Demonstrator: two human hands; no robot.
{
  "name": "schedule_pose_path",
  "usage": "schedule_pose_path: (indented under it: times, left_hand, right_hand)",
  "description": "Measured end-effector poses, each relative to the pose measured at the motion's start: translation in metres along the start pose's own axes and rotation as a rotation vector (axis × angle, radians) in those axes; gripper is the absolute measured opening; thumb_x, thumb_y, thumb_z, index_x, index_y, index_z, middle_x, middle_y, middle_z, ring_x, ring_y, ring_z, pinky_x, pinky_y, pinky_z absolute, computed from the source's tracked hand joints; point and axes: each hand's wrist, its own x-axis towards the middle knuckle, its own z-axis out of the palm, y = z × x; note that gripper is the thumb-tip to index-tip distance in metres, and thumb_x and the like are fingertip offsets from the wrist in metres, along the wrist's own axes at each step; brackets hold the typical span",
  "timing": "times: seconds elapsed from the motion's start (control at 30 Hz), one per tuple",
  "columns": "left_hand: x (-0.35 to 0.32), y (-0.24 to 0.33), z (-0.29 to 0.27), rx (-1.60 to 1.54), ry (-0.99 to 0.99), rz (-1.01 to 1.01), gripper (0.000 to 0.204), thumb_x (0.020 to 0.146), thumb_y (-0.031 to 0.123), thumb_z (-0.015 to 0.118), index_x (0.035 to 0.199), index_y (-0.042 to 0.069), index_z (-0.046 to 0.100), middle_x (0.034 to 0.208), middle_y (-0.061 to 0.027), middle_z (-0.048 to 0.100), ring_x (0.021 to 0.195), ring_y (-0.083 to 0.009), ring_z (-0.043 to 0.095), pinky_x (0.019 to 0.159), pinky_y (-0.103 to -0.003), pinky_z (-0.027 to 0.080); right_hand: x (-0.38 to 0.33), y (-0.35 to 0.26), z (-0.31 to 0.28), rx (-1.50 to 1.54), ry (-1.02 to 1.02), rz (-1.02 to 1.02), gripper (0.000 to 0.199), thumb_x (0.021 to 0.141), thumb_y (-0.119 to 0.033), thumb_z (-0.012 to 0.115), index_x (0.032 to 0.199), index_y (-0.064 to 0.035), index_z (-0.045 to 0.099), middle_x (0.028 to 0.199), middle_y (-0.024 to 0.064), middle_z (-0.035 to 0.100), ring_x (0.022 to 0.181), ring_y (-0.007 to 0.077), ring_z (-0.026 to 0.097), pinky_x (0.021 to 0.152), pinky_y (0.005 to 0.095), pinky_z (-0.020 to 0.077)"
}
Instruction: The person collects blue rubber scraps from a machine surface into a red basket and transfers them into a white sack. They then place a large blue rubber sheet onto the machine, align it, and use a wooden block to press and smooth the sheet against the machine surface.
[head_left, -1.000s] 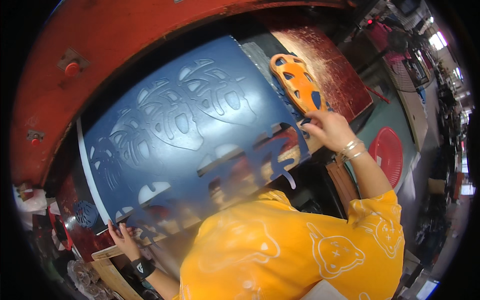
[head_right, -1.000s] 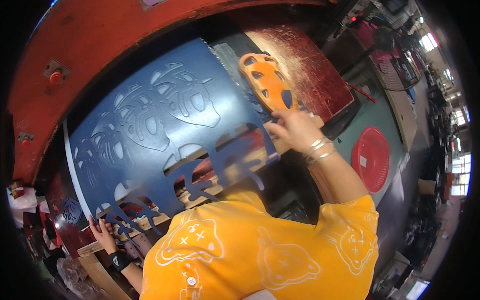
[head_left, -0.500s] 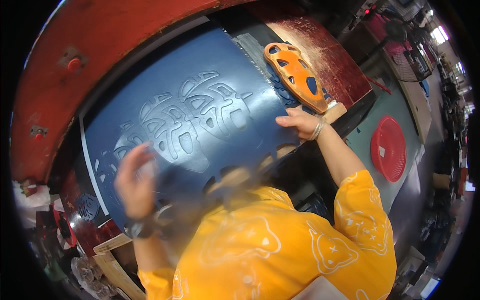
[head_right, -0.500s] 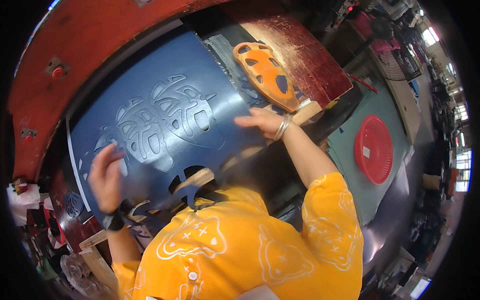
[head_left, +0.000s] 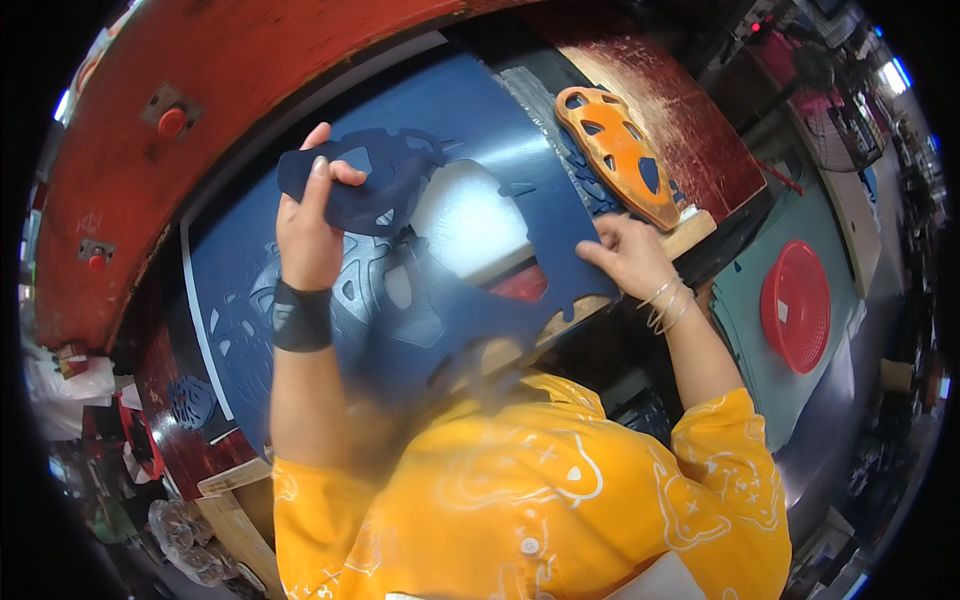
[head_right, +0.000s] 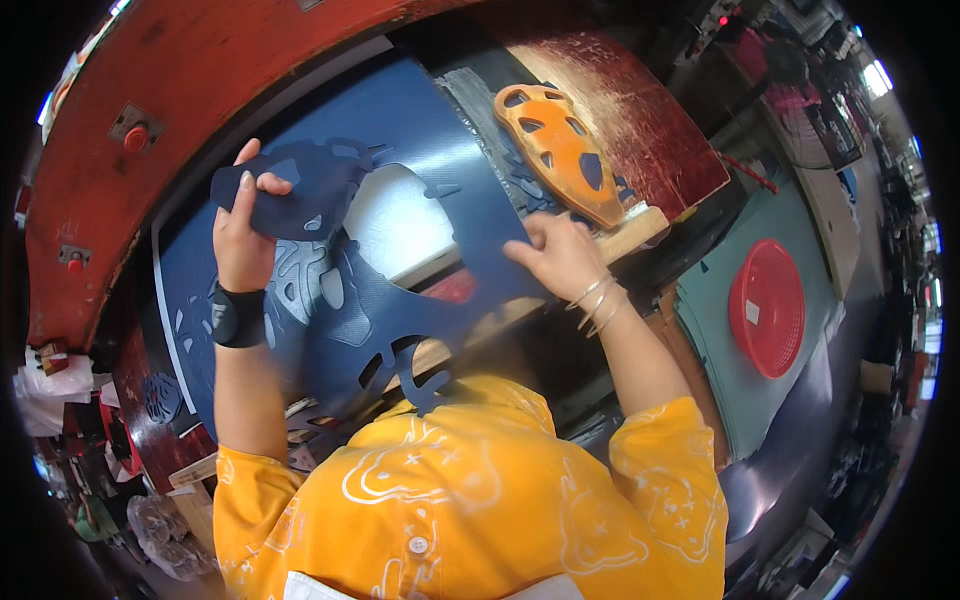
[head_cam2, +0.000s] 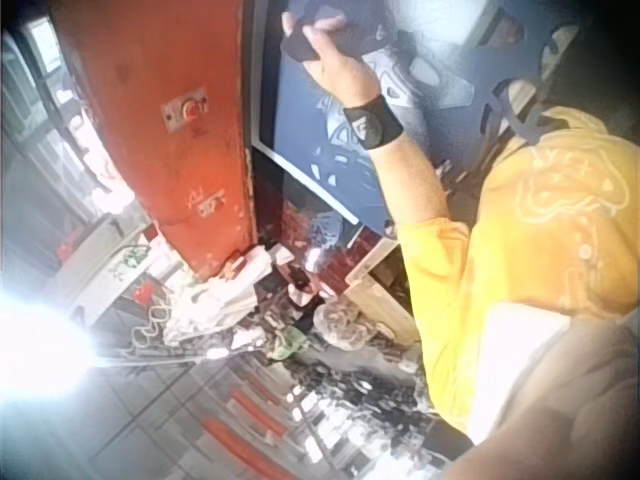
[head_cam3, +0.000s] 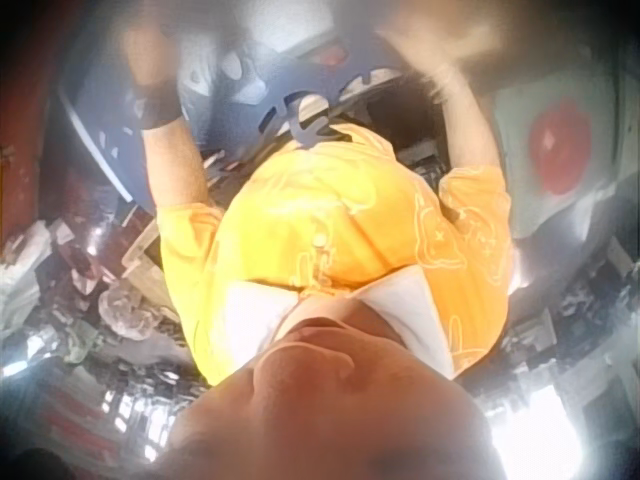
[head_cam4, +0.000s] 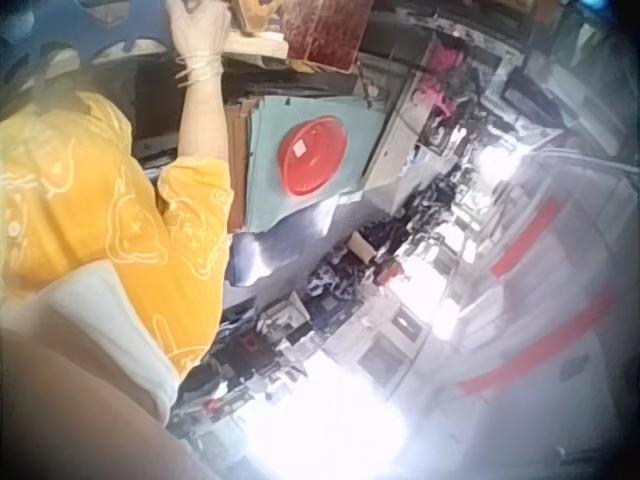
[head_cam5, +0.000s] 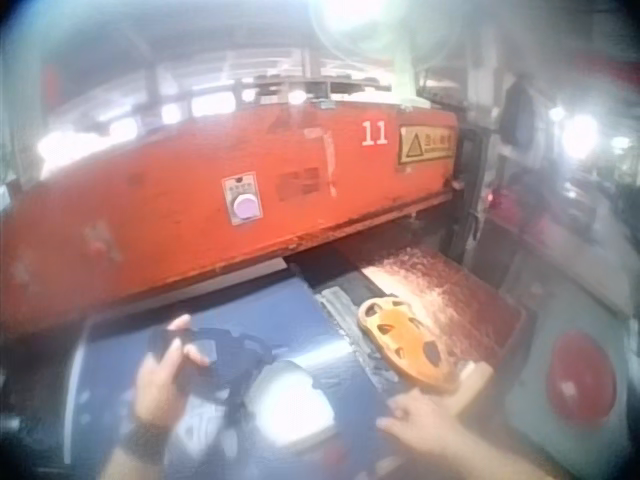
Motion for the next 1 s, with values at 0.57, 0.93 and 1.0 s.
schedule_pose_path:
  times: [0.57,0.93,1.0]
  left_hand:
    - [0.038,-0.018,-0.042,-0.236,-0.059,0.021,0.038,0.102,0.024,0.035,0.131,0.002,0.043,0.098,-0.0145,0.064,0.085,-0.0217,0.062,0.057,-0.029,0.051]
    - [0.025,0.069,-0.087,0.706,-0.304,0.43,0.044,0.08,0.003,0.064,0.123,0.01,0.056,0.112,-0.006,0.06,0.083,-0.0169,0.062,0.069,-0.023,0.049]
    - [-0.019,0.036,-0.057,0.916,-0.647,0.213,0.066,0.067,0.004,0.07,0.13,0.012,0.05,0.102,-0.0076,0.063,0.088,-0.0202,0.063,0.073,-0.031,0.053]
  right_hand:
    - [0.045,-0.117,0.062,0.388,0.314,-0.681,0.008,0.081,-0.006,0.058,0.088,-0.0042,0.054,0.073,0.0135,0.062,0.064,0.0297,0.064,0.058,0.0355,0.0493]
    - [0.041,-0.064,0.067,0.321,0.242,-0.522,0.006,0.079,-0.003,0.058,0.083,-0.0036,0.053,0.068,0.0104,0.06,0.056,0.0216,0.061,0.053,0.0314,0.0463]
    - [0.042,-0.067,0.067,0.317,0.247,-0.509,0.006,0.079,-0.003,0.058,0.081,-0.0035,0.053,0.065,0.0079,0.057,0.052,0.0173,0.058,0.051,0.0291,0.0446]
